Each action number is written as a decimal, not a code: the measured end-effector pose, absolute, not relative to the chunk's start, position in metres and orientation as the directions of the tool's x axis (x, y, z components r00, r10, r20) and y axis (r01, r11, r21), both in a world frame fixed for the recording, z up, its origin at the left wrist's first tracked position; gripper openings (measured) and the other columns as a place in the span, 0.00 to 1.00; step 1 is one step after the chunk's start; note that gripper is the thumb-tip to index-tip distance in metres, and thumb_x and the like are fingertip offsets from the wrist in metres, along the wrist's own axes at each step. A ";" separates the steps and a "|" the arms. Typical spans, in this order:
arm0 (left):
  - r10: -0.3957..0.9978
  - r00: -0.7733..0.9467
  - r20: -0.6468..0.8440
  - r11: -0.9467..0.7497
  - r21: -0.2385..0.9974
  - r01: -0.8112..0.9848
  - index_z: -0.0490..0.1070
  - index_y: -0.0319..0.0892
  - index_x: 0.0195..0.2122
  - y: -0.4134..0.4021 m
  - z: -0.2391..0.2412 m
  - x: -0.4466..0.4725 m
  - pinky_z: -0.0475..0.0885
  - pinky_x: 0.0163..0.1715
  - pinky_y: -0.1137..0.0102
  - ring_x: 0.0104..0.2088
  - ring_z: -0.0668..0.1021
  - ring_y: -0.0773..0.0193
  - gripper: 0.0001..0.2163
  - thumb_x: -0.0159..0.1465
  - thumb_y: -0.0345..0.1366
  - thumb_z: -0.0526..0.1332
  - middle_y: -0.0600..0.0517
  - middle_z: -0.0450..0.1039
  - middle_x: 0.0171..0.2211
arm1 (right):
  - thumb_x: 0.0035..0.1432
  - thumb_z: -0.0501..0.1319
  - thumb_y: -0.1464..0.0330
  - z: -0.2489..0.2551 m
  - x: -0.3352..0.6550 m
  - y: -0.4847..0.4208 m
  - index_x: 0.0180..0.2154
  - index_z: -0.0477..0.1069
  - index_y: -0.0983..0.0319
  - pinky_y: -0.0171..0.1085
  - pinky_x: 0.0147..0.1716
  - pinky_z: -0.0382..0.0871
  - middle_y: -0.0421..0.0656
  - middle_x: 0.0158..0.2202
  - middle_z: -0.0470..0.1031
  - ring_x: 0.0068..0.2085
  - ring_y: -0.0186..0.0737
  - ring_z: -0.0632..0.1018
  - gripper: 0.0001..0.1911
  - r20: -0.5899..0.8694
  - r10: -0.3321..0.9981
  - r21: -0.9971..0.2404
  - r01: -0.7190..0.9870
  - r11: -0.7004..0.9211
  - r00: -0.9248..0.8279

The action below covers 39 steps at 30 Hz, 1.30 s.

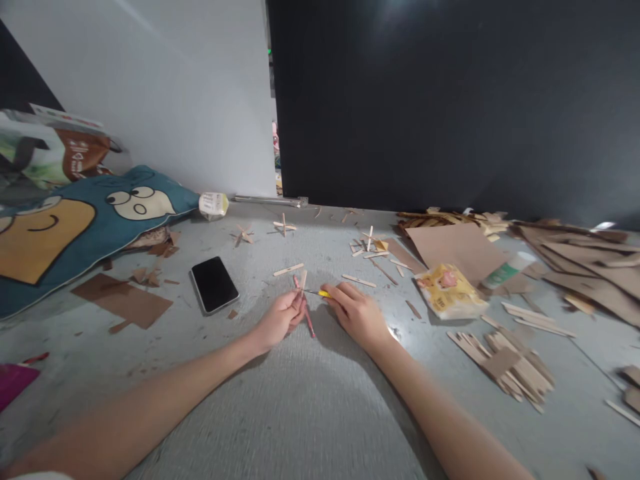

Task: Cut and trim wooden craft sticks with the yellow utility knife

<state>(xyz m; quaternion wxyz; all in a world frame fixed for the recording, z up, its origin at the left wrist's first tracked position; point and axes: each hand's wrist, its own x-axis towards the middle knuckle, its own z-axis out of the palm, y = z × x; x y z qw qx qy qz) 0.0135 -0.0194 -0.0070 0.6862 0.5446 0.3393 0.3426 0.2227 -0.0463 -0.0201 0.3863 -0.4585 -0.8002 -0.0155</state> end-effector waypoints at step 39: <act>0.764 0.645 0.007 0.059 0.995 -0.080 0.55 0.47 0.33 -0.017 -0.005 0.007 0.46 0.17 0.72 0.16 0.49 0.71 0.21 0.71 0.60 0.53 0.64 0.47 0.18 | 0.76 0.52 0.64 -0.022 0.235 -0.039 0.50 0.75 0.58 0.39 0.38 0.74 0.46 0.37 0.78 0.37 0.44 0.80 0.13 0.634 0.720 -0.342 0.732 0.589 -0.283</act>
